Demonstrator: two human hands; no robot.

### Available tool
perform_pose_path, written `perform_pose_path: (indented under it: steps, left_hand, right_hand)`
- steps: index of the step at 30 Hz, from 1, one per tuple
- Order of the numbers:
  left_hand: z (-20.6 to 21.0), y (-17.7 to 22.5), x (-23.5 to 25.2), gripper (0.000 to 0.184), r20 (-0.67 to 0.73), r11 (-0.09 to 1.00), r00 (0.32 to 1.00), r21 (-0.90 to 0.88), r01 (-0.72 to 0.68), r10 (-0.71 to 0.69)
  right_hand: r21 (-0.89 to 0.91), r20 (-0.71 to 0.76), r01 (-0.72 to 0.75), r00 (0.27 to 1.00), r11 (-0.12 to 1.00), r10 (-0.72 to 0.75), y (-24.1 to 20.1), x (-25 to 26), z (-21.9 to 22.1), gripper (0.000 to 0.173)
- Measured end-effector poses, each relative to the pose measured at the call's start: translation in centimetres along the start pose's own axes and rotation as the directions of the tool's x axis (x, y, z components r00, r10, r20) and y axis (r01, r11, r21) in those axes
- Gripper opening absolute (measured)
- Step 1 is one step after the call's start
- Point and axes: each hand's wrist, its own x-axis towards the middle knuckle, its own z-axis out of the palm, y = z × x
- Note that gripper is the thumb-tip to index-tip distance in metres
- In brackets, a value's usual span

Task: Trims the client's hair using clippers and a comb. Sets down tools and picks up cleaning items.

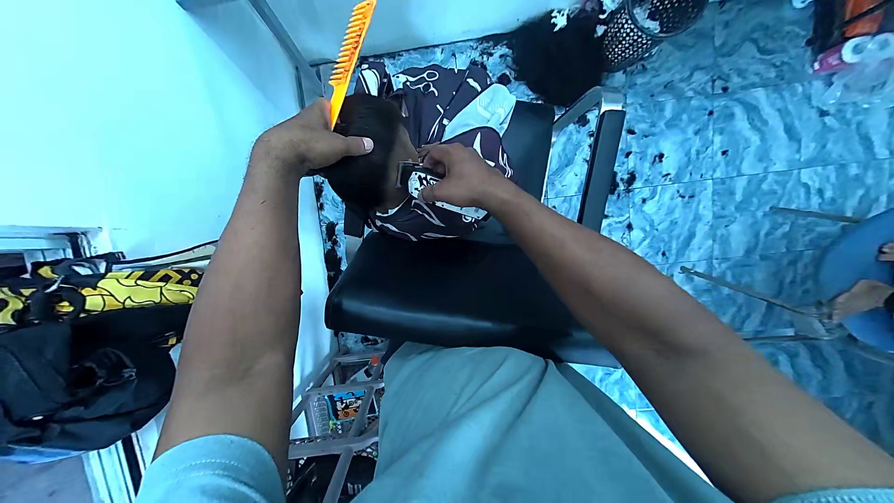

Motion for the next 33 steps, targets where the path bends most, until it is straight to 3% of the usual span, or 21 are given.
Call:
perform_pose_path:
  steps: [5,15,19,23,27,30,33]
  left_hand:
    - [0.1,-0.1,0.1,0.069,-0.006,1.0,1.0,-0.003,0.003,-0.003]
    - [0.1,-0.3,0.2,0.068,-0.007,1.0,1.0,0.002,0.0,0.0]
    - [0.1,-0.7,0.4,0.07,-0.003,1.0,1.0,0.0,-0.009,0.009]
    - [0.0,-0.9,0.6,0.071,-0.003,1.0,1.0,-0.007,-0.019,0.019]
    - [0.0,-0.6,0.4,0.063,-0.003,0.999,0.999,0.0,-0.042,0.042]
    - [0.0,-0.6,0.5,0.061,0.0,0.999,0.999,-0.004,-0.054,0.054]
    - [-0.1,-0.7,0.5,0.063,0.004,0.999,0.999,0.0,-0.046,0.046]
  right_hand:
    - [-0.053,0.02,-0.024,0.999,0.998,0.025,-0.4,-0.7,-0.1,0.045]
    - [0.131,0.021,-0.004,1.0,0.991,0.001,-0.1,-0.6,0.2,0.046]
    - [0.054,0.005,-0.022,1.0,0.998,0.022,-0.2,-0.4,0.2,0.04]
    - [0.267,0.001,-0.008,1.0,0.964,0.008,-0.6,-0.5,-0.2,0.042]
    - [0.178,0.033,-0.045,0.999,0.983,0.04,-0.5,-0.1,0.0,0.045]
    - [0.403,0.059,-0.084,0.996,0.911,0.066,-0.9,-0.6,-0.3,0.047]
    - [0.274,0.05,-0.084,0.996,0.958,0.073,-0.9,-0.3,-0.1,0.041]
